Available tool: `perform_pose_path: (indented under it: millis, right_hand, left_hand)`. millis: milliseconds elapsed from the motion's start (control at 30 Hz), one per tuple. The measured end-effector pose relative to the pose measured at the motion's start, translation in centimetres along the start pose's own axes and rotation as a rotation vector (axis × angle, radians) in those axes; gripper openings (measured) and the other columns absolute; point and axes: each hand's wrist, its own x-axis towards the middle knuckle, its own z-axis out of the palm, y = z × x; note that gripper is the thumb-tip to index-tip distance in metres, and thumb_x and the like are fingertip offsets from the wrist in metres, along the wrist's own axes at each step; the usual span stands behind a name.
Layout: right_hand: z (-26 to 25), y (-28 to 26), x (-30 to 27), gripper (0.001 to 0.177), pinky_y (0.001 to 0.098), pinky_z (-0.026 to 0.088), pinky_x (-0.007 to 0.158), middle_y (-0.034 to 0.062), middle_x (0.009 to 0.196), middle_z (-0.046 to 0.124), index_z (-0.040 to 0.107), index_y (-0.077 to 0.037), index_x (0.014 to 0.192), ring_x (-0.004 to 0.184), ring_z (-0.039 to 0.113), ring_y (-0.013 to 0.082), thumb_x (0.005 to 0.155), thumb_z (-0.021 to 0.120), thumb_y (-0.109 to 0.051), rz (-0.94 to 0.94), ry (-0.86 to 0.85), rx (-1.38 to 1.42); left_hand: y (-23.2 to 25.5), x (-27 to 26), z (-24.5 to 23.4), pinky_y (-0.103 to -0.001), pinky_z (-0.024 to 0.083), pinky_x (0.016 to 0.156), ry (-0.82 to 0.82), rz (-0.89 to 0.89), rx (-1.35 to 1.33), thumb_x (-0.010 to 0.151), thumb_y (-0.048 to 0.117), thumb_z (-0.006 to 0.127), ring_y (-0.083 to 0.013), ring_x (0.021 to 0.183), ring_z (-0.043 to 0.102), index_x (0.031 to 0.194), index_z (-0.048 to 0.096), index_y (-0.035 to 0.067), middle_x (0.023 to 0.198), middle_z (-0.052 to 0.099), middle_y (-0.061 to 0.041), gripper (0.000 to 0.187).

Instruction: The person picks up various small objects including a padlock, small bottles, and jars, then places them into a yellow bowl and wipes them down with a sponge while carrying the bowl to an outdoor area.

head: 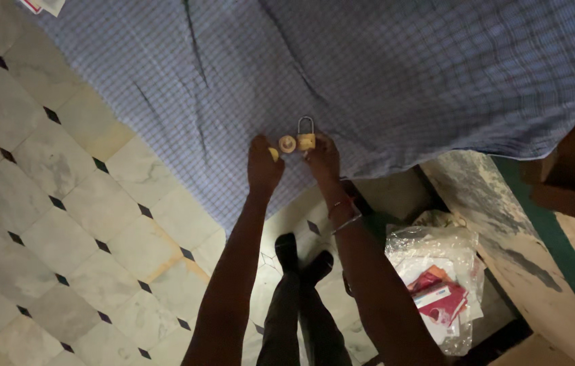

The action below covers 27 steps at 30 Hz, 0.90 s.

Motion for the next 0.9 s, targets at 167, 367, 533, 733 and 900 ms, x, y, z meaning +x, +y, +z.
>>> perform_pose_path:
  millis: [167, 367, 533, 733, 900]
  right_hand:
    - [-0.6, -1.3, -2.1, 0.050, 0.0297, 0.057, 0.076, 0.0102, 0.120, 0.067, 0.057, -0.003, 0.136, 0.099, 0.066, 0.0170, 0.087, 0.064, 0.004, 0.061, -0.021, 0.039]
    - [-1.4, -6.1, -6.2, 0.054, 0.0361, 0.057, 0.072, 0.0098, 0.122, 0.063, 0.053, -0.004, 0.136, 0.097, 0.064, 0.0224, 0.084, 0.068, -0.002, 0.190, 0.052, -0.046]
    - [-2.2, -10.5, -10.7, 0.056, 0.0429, 0.059, 0.081, 0.0192, 0.126, 0.059, 0.052, -0.006, 0.138, 0.102, 0.064, 0.0278, 0.085, 0.071, -0.009, 0.317, 0.048, 0.128]
    - [-4.0, -13.3, -17.8, 0.065, 0.0522, 0.037, 0.112, 0.0263, 0.146, 0.051, 0.053, -0.004, 0.143, 0.134, 0.049, 0.0456, 0.085, 0.073, -0.027, -0.572, 0.013, -1.027]
    - [-5.1, -18.7, -23.5, 0.069, 0.0490, 0.034, 0.118, 0.0225, 0.147, 0.051, 0.051, -0.003, 0.142, 0.139, 0.046, 0.0401, 0.081, 0.074, -0.027, -0.595, -0.191, -1.213]
  left_hand:
    - [-1.1, -0.8, -0.9, -0.047, 0.042, 0.113, 0.015, 0.173, 0.115, 0.082, 0.008, 0.079, -0.0391, 0.130, 0.053, 0.131, 0.053, 0.006, 0.135, 0.057, -0.016, 0.055]
    - [-2.9, -3.0, -2.0, -0.049, 0.036, 0.114, 0.001, 0.161, 0.097, 0.078, 0.011, 0.081, -0.0423, 0.136, 0.044, 0.146, 0.040, -0.004, 0.147, 0.046, -0.026, 0.082]
    - [-4.0, -5.7, -3.0, -0.047, 0.035, 0.117, -0.106, 0.135, 0.111, 0.081, 0.022, 0.081, -0.0411, 0.139, 0.044, 0.149, 0.037, -0.005, 0.148, 0.048, -0.024, 0.086]
    - [0.8, -11.2, -4.2, -0.055, 0.028, 0.116, -0.134, 0.227, 0.382, 0.079, 0.038, 0.079, -0.0478, 0.144, 0.034, 0.150, 0.037, 0.001, 0.152, 0.041, -0.028, 0.090]
    - [6.8, -17.1, -6.7, -0.063, 0.023, 0.112, -0.089, 0.311, 0.362, 0.077, 0.047, 0.078, -0.0518, 0.143, 0.028, 0.148, 0.036, 0.001, 0.153, 0.034, -0.033, 0.095]
